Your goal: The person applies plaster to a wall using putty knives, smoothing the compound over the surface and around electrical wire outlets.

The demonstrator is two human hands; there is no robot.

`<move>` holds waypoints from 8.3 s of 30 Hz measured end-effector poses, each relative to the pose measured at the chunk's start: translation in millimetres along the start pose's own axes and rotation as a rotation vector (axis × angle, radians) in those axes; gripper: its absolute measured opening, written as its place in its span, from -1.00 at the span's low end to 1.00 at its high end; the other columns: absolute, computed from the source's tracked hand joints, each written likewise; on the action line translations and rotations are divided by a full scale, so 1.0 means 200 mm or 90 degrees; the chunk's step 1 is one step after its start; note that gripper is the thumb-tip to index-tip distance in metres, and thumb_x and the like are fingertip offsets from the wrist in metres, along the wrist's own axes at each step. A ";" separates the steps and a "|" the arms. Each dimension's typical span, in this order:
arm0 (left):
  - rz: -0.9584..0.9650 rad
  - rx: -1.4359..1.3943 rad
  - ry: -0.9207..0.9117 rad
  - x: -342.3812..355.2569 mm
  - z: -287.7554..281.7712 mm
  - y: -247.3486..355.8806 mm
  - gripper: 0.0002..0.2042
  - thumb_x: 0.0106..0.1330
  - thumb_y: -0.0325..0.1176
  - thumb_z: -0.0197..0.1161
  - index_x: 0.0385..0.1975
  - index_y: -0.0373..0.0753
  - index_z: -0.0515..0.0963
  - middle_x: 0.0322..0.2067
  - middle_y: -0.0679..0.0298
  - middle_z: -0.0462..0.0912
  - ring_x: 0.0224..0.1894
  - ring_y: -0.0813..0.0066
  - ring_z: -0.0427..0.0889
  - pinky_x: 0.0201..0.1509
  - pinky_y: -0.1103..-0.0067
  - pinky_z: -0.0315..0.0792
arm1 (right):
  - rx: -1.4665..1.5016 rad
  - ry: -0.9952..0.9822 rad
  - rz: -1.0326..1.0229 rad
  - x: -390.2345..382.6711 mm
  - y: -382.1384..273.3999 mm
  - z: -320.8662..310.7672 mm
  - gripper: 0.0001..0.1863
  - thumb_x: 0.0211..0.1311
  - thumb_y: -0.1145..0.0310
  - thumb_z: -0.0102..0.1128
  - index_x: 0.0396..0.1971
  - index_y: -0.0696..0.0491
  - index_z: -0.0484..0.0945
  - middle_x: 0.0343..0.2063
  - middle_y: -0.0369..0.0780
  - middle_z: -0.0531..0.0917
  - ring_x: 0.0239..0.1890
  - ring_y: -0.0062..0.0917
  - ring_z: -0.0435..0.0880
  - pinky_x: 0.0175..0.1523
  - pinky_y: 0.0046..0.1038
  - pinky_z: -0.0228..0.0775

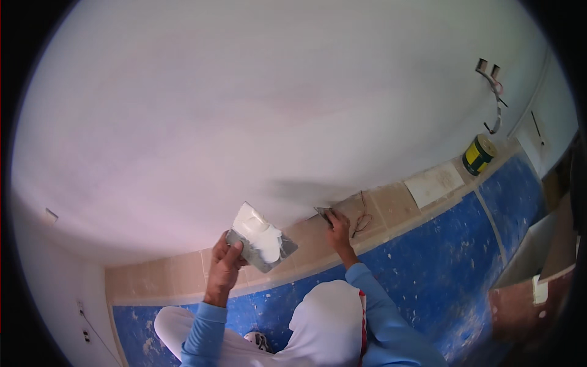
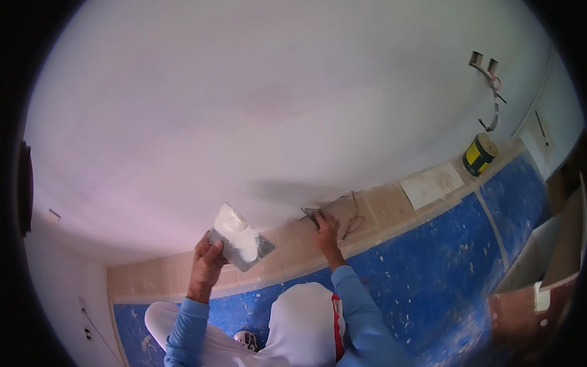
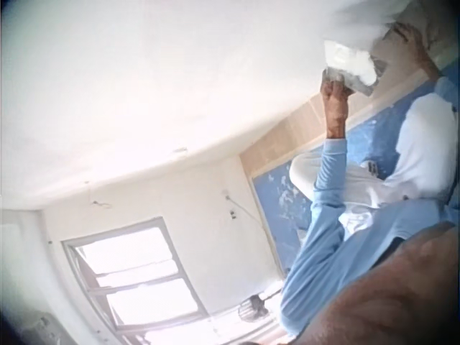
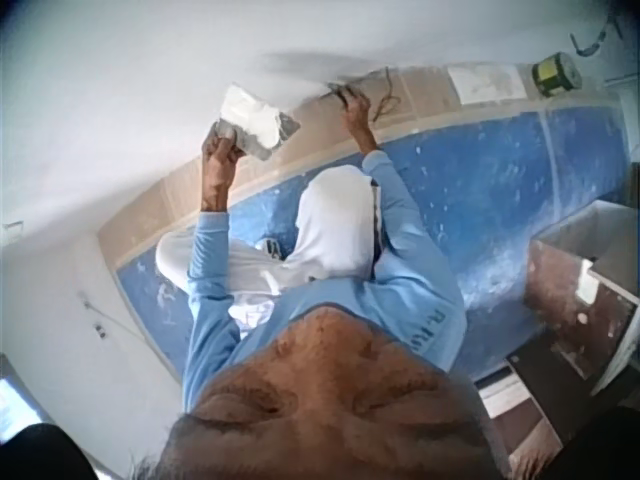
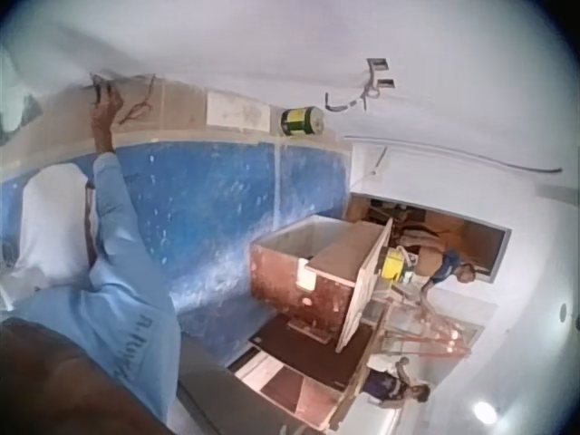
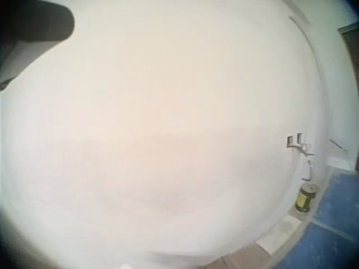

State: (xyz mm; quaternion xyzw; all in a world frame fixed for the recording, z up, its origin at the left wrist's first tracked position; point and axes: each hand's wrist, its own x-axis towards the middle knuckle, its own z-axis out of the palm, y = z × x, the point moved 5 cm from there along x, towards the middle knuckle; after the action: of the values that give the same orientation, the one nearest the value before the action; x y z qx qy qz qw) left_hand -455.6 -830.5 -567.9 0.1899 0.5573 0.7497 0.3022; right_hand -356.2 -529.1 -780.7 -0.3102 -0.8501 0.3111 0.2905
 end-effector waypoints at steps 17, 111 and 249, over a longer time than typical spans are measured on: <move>0.453 0.525 -0.120 0.13 0.33 -0.33 -0.50 0.22 -0.69 0.16 0.18 -0.13 0.49 -0.25 -0.06 0.67 -0.31 0.11 0.72 -0.22 0.45 0.59 | 1.171 -0.332 0.472 -0.18 -0.50 -0.41 -0.63 0.21 0.57 0.12 0.05 0.19 0.46 -0.06 -0.10 0.64 -0.05 -0.28 0.69 0.08 -0.20 0.56; -0.364 -0.399 -0.032 0.18 0.40 -1.05 -0.63 0.39 -0.42 0.01 0.18 -0.35 0.38 -0.07 0.16 0.63 -0.24 0.37 0.67 -0.42 0.59 0.54 | 0.353 -0.168 -0.191 -0.19 -0.40 -0.79 -0.32 -0.04 0.75 -0.02 0.20 0.07 0.48 0.06 -0.03 0.52 0.07 -0.13 0.56 0.08 -0.34 0.48; 0.240 0.010 0.148 0.06 -0.54 0.57 -0.56 0.41 -0.36 0.15 0.17 -0.54 0.34 -0.04 0.11 0.61 -0.01 0.50 0.59 0.12 0.61 0.39 | 0.660 0.184 0.871 -0.34 -0.24 1.12 -0.57 0.12 0.59 0.29 0.02 0.33 0.43 -0.06 -0.14 0.59 -0.12 -0.26 0.64 -0.17 -0.12 0.54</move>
State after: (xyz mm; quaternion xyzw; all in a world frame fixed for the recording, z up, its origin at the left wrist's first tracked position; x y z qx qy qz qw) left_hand -560.2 -923.0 -493.5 0.2054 0.5487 0.8055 0.0889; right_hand -482.4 -684.4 -909.7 -0.6180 -0.1831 0.7228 0.2493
